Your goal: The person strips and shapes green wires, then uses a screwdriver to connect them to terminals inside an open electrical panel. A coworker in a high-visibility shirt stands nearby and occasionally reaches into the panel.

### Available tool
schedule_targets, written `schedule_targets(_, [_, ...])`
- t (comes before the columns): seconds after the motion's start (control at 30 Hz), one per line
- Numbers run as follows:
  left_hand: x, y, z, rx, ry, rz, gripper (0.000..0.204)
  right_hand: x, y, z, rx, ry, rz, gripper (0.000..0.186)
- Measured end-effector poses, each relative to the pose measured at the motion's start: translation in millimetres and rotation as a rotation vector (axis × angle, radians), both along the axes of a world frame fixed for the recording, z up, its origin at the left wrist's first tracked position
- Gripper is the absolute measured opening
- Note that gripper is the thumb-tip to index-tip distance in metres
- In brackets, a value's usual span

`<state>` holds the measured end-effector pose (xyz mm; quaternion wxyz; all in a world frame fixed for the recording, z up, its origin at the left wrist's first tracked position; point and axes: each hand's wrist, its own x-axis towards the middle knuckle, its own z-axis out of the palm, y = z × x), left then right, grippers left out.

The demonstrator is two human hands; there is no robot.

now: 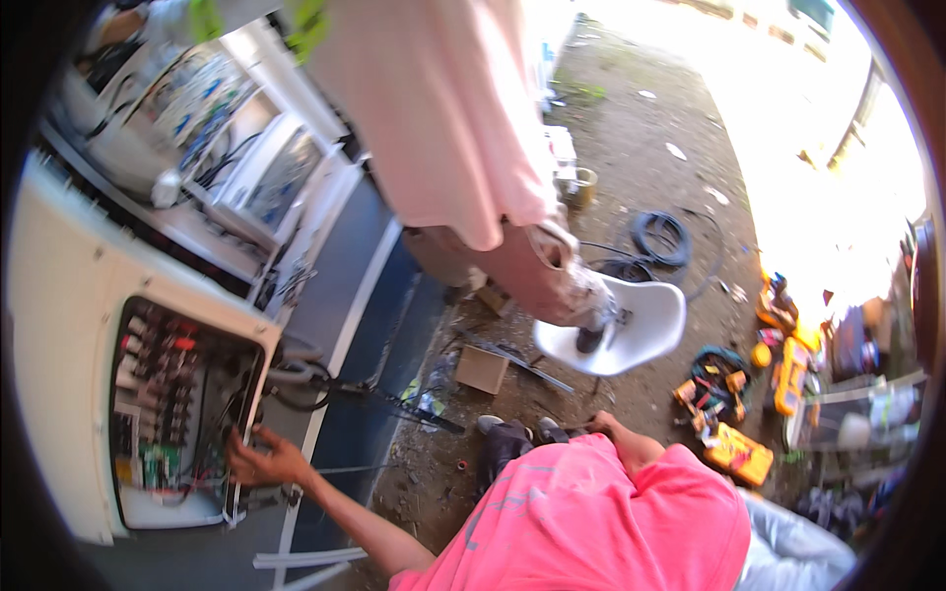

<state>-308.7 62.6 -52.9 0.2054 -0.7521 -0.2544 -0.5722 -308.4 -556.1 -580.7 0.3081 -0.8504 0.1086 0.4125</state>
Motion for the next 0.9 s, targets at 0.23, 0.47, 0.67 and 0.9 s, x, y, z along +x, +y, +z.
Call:
schedule_targets(0.23, [-3.3,-16.3,7.1,-0.128,0.024,-0.008,0.04,37.7,-20.5,2.1,-0.081,-0.013,-0.067,0.039])
schedule_targets(0.47, [-5.6,-24.4,13.5,-0.169,0.025,-0.015,0.041,53.8,13.6,1.8,-0.112,-0.089,0.077,0.04])
schedule_targets(0.67, [-3.7,-24.1,14.4,-0.19,0.002,-0.031,0.042,63.4,19.9,-30.6,0.017,-0.025,0.159,0.047])
schedule_targets(0.9, [-7.7,-24.6,13.6,-0.204,0.035,-0.025,0.044,69.5,18.5,-56.9,0.008,-0.027,0.164,0.047])
